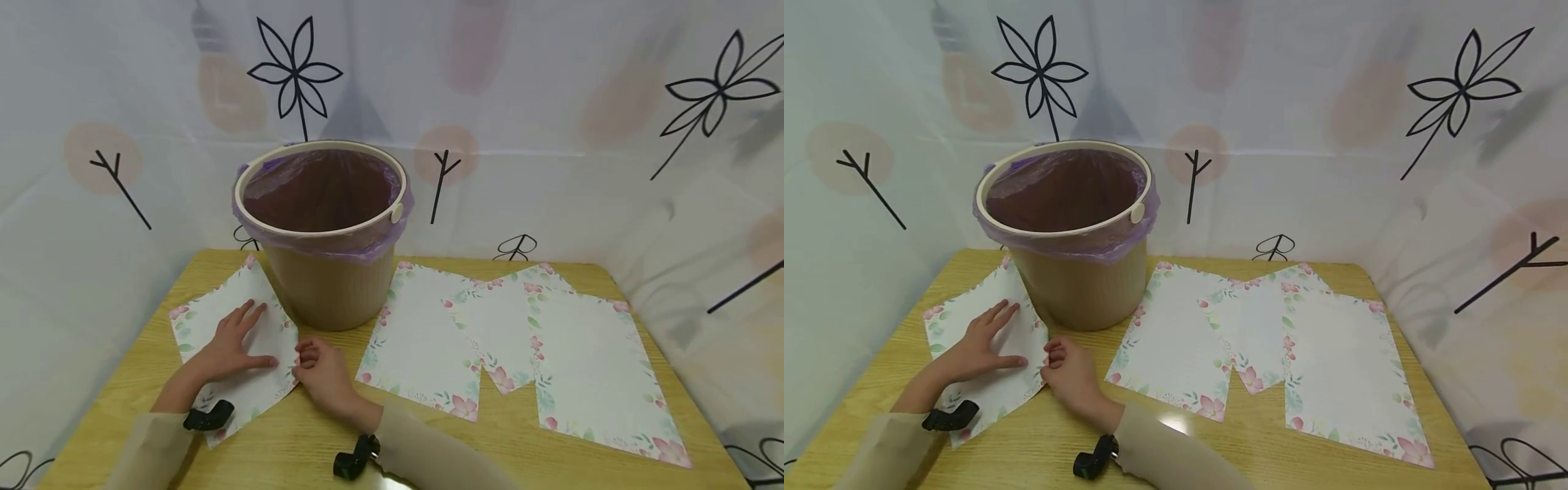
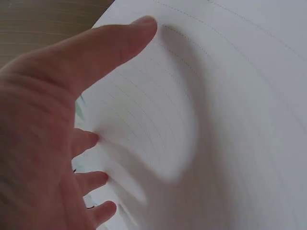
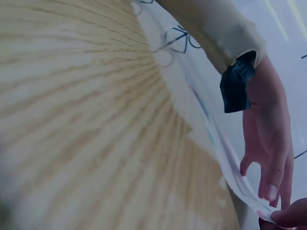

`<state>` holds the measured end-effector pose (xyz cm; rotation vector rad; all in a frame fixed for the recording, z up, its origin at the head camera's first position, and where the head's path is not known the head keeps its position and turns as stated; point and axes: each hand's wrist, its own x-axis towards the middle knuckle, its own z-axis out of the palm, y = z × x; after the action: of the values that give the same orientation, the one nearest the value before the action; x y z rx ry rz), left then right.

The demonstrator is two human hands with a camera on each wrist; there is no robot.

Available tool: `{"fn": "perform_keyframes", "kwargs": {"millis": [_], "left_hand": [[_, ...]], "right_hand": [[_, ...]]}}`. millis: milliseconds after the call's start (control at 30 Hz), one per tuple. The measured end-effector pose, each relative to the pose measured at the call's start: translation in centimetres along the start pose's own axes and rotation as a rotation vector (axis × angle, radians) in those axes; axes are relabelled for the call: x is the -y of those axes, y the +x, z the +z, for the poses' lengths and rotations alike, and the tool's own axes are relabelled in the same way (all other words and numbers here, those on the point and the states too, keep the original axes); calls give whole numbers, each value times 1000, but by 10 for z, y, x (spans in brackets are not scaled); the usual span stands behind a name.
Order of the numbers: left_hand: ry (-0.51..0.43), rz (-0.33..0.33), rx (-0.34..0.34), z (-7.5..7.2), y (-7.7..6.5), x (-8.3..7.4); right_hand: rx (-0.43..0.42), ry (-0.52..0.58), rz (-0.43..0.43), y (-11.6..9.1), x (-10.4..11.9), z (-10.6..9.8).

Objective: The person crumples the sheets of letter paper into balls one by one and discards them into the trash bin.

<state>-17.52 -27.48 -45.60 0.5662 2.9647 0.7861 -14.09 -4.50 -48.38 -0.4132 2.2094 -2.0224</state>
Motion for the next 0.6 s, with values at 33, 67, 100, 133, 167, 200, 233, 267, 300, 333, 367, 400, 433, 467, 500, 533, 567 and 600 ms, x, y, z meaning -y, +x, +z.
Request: {"fn": "perform_keyframes", "kwargs": {"millis": [33, 67, 100, 133, 167, 200, 233, 267, 300, 333, 367, 400, 433, 467, 500, 533, 567, 600], "left_hand": [[-12, -3, -8, -1, 1, 0], [-24, -9, -13, -2, 2, 1], [-32, -16, -21, -3, 3, 1], [-40, -25, -32, -4, 3, 2], [-52, -32, -45, -4, 4, 2], [-61, -34, -62, -4, 5, 3], [-72, -37, -79, -5, 5, 4], [-82, -31, -101, -5, 6, 4], [-92, -19, -125, -4, 7, 5], [-106, -1, -150, -4, 8, 5], [-120, 21, -174, -4, 9, 5], [-134, 49, -197, -4, 10, 5], [-148, 76, -217, -4, 11, 4], [-156, 105, -237, -4, 12, 4], [-163, 130, -252, -4, 13, 2], [-168, 153, -266, -5, 14, 0], [-169, 171, -278, -5, 14, -2], [-169, 186, -289, -6, 15, -4]], "right_hand": [[3, -2, 3, 0, 1, -2], [4, -11, 5, 0, 3, -5], [7, -16, 7, 0, 4, -7], [14, -22, 8, 0, 6, -10], [22, -30, 6, 0, 7, -13], [28, -44, -1, 0, 8, -16], [35, -61, -9, 0, 9, -19], [41, -78, -23, 1, 10, -22], [47, -93, -37, 1, 11, -24], [50, -110, -58, 1, 12, -27], [48, -129, -82, 2, 12, -30], [47, -144, -100, 3, 13, -33], [44, -158, -121, 3, 14, -37], [39, -174, -144, 4, 15, -40], [31, -188, -167, 4, 17, -43], [23, -202, -190, 4, 19, -46], [14, -215, -213, 5, 21, -50], [6, -224, -232, 5, 23, -53]]}}
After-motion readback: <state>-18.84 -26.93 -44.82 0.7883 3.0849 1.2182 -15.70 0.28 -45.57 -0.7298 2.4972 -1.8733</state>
